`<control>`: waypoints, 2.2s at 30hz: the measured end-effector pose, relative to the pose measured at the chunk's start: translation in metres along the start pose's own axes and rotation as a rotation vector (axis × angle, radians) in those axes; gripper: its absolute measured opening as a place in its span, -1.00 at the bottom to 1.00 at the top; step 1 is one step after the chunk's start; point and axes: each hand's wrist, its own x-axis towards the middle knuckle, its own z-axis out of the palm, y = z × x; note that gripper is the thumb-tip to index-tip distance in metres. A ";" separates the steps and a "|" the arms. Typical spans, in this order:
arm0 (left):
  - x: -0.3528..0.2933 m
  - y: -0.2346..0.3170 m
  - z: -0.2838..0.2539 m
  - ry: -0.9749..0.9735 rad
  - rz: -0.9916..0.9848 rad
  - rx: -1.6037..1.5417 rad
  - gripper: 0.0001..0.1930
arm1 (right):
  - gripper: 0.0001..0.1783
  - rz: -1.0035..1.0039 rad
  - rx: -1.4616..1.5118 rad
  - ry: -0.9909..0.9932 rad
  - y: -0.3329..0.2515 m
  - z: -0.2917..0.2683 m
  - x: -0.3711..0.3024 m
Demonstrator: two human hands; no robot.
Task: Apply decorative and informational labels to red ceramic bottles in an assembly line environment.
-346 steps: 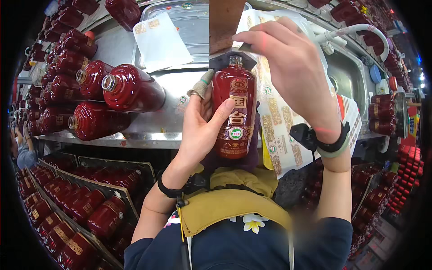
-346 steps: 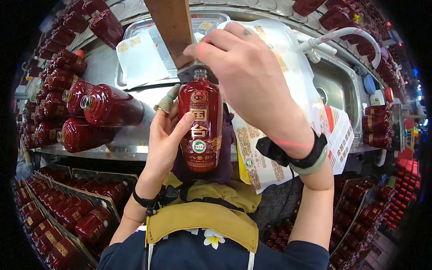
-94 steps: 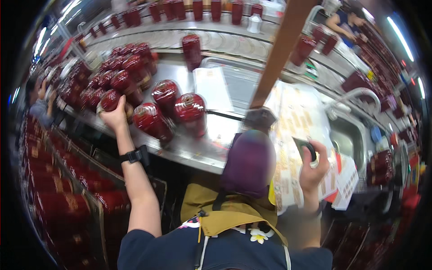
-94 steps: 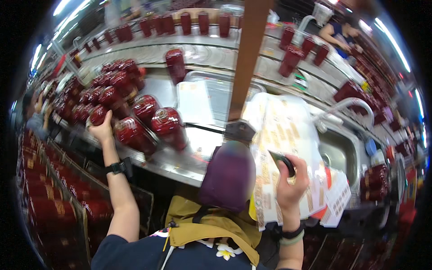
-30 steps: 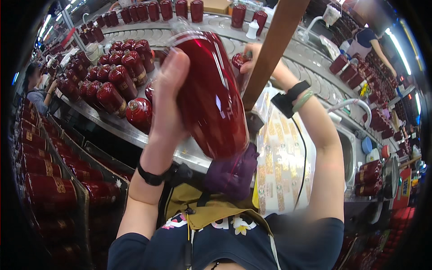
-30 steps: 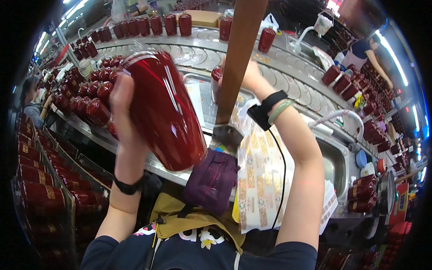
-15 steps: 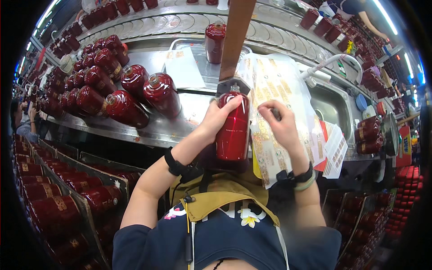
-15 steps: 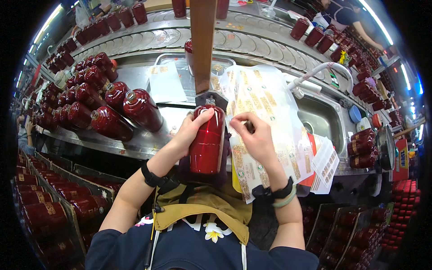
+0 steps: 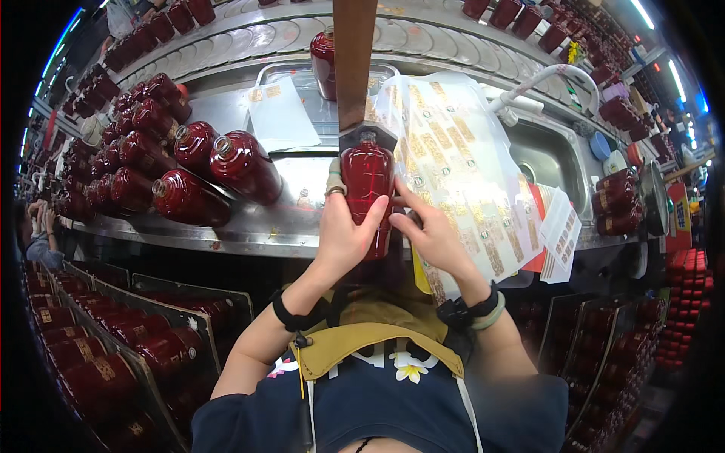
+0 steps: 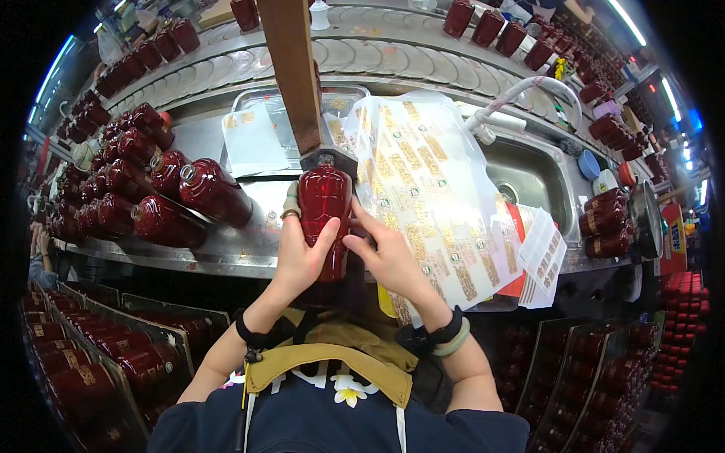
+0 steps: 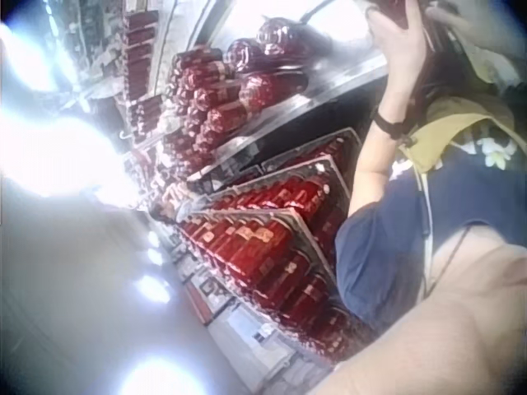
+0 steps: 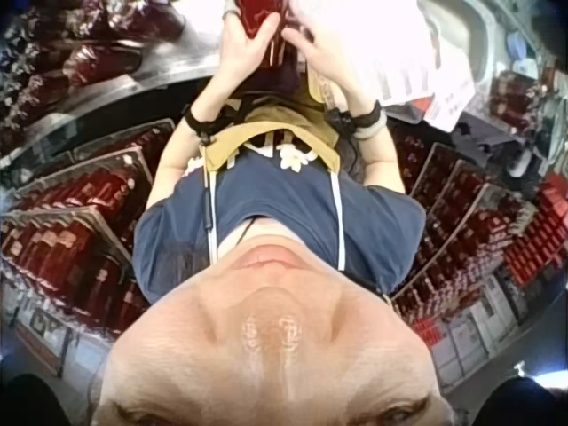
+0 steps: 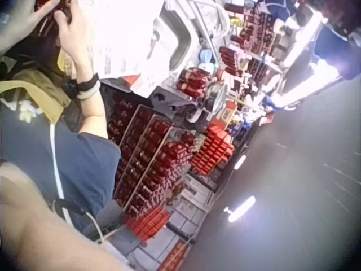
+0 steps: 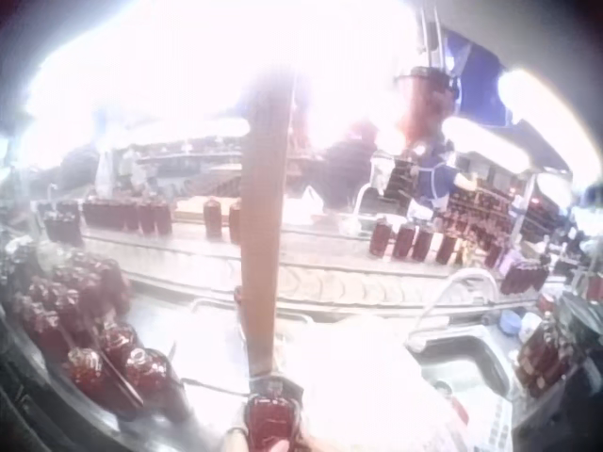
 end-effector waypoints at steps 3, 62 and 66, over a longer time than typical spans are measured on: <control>0.003 -0.014 0.003 0.141 0.094 0.096 -0.51 | 0.02 0.111 -0.038 -0.023 -0.011 -0.004 0.002; -0.156 -0.170 -0.114 1.026 -0.196 -0.142 -0.67 | -0.19 0.071 -0.226 0.177 0.019 0.013 -0.016; -0.140 -0.210 -0.124 1.209 -0.206 -0.188 -0.67 | -0.31 0.076 -0.059 0.121 0.026 0.020 -0.015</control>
